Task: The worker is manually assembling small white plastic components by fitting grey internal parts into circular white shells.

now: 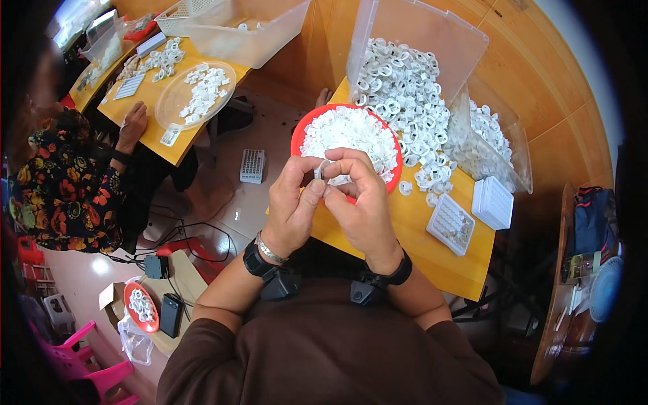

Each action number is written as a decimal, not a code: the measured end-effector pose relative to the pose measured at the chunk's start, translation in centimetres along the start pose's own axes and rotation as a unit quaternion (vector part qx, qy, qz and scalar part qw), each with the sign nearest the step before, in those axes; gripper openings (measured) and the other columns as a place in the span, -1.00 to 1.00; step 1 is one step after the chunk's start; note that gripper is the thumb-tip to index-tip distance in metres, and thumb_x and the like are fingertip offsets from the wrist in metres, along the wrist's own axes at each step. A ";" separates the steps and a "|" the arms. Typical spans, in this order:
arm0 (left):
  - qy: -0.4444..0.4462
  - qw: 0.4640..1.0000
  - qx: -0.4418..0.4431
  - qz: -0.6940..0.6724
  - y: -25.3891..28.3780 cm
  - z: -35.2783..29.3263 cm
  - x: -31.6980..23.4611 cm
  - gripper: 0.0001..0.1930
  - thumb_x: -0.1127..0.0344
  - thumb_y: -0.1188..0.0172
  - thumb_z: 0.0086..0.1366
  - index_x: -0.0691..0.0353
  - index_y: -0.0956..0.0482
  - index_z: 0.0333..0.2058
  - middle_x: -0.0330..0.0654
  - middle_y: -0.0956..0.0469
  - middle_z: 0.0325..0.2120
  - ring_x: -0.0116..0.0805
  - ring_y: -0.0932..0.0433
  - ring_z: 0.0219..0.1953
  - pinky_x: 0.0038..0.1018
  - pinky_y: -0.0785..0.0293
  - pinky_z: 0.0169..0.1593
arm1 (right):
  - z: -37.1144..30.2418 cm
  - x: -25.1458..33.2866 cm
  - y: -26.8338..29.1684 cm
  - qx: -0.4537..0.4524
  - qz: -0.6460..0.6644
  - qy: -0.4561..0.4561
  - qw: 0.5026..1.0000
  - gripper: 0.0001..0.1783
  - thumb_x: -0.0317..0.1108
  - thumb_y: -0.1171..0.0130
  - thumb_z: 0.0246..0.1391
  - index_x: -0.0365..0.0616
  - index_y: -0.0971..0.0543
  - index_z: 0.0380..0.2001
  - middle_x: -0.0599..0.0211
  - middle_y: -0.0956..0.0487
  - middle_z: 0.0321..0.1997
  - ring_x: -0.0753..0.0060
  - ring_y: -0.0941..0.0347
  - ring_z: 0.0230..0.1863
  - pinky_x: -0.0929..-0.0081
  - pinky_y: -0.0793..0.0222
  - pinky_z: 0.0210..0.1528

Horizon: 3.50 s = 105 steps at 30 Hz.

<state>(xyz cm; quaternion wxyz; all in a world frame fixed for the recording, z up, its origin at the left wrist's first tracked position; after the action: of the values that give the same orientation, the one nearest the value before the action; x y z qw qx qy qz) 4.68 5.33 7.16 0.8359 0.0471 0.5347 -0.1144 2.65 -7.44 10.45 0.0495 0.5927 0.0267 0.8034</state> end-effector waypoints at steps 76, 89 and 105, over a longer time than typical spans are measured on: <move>0.193 0.948 0.086 -0.237 -2.9 -0.5 -1.0 -0.73 0.45 0.10 0.38 0.43 -0.46 -0.03 -0.17 -0.55 -0.27 -0.52 -0.52 -0.29 -0.58 -0.45 -0.18 | -2.6 -1.4 4.0 -0.012 -0.135 0.305 0.943 -0.71 -0.70 -0.21 -0.07 -0.18 -0.54 -0.25 -0.02 -0.40 0.02 0.24 -0.53 -0.09 0.45 -0.60 -0.13; 0.171 0.947 -0.067 -0.263 2.5 2.7 1.1 -0.72 0.43 0.06 0.35 0.44 -0.48 -0.05 -0.12 -0.57 -0.24 -0.44 -0.55 -0.28 -0.55 -0.49 -0.19 | 3.8 -0.5 -1.4 0.042 -0.155 0.289 0.944 -0.80 -0.68 -0.18 -0.05 -0.24 -0.52 -0.31 0.04 -0.44 -0.03 0.16 -0.53 -0.15 0.40 -0.51 -0.16; 0.121 0.896 -0.179 -0.387 16.9 6.9 7.6 -0.67 0.42 0.09 0.35 0.43 -0.38 0.03 -0.07 -0.53 -0.11 -0.31 -0.57 -0.15 -0.40 -0.55 -0.05 | 15.0 -6.7 -15.1 0.123 -0.077 0.130 0.981 -0.90 -0.53 -0.09 0.03 -0.27 -0.52 -0.33 0.18 -0.49 -0.25 0.33 -0.52 -0.33 0.44 -0.44 -0.24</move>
<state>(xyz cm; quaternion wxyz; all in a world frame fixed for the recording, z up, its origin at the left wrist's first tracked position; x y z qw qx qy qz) 17.92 19.22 2.45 0.6485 -0.3007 0.6193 -0.3248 19.70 6.57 7.00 0.0337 0.4811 0.1773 0.8579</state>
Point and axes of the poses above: each hand's wrist, its own z-axis towards the middle knuckle, its own y-axis out of the back of the hand, x = y × z, the point moved 3 cm from there along z, towards the middle knuckle
